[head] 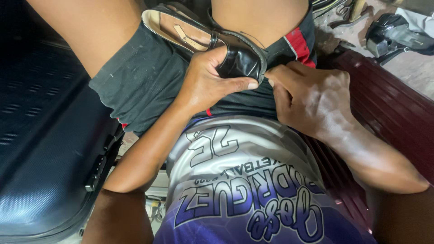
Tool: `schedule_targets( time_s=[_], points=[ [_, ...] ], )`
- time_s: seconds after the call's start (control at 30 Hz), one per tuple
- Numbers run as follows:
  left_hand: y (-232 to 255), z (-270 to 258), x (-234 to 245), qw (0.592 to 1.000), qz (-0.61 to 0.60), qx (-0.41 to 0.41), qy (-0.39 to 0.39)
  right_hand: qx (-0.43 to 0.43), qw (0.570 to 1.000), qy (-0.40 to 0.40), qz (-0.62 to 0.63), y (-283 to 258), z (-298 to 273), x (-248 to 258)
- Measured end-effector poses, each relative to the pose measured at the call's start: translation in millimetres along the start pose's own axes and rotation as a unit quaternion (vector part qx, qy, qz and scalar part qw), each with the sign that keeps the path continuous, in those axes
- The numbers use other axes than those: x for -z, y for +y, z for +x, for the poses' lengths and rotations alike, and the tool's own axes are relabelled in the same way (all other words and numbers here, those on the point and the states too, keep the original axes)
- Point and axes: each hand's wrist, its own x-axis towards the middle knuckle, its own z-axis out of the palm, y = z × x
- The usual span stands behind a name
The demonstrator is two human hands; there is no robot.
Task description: The person sits on the floor and sews a black shoe using a needle and thread. They repeatedly pass the needle through the shoe's upper and pull the thread to secure the stitches.
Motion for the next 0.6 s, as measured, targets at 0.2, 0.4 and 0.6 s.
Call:
schedule_targets(
  time_s=[0.2,0.4,0.6],
  points=[
    [2,2,-3,1.000,-0.022,0.009,0.000,-0.011,1.000,-0.008,-0.003,1,2,-13],
    [7,-9,-1,0.997,-0.034,0.020,0.067,-0.004,0.992,-0.006,0.122,20,0,-3],
    [21,-73,52,0.972,0.008,0.013,0.235,-0.083,0.970,-0.054,0.222,38,-7,7]
  ],
)
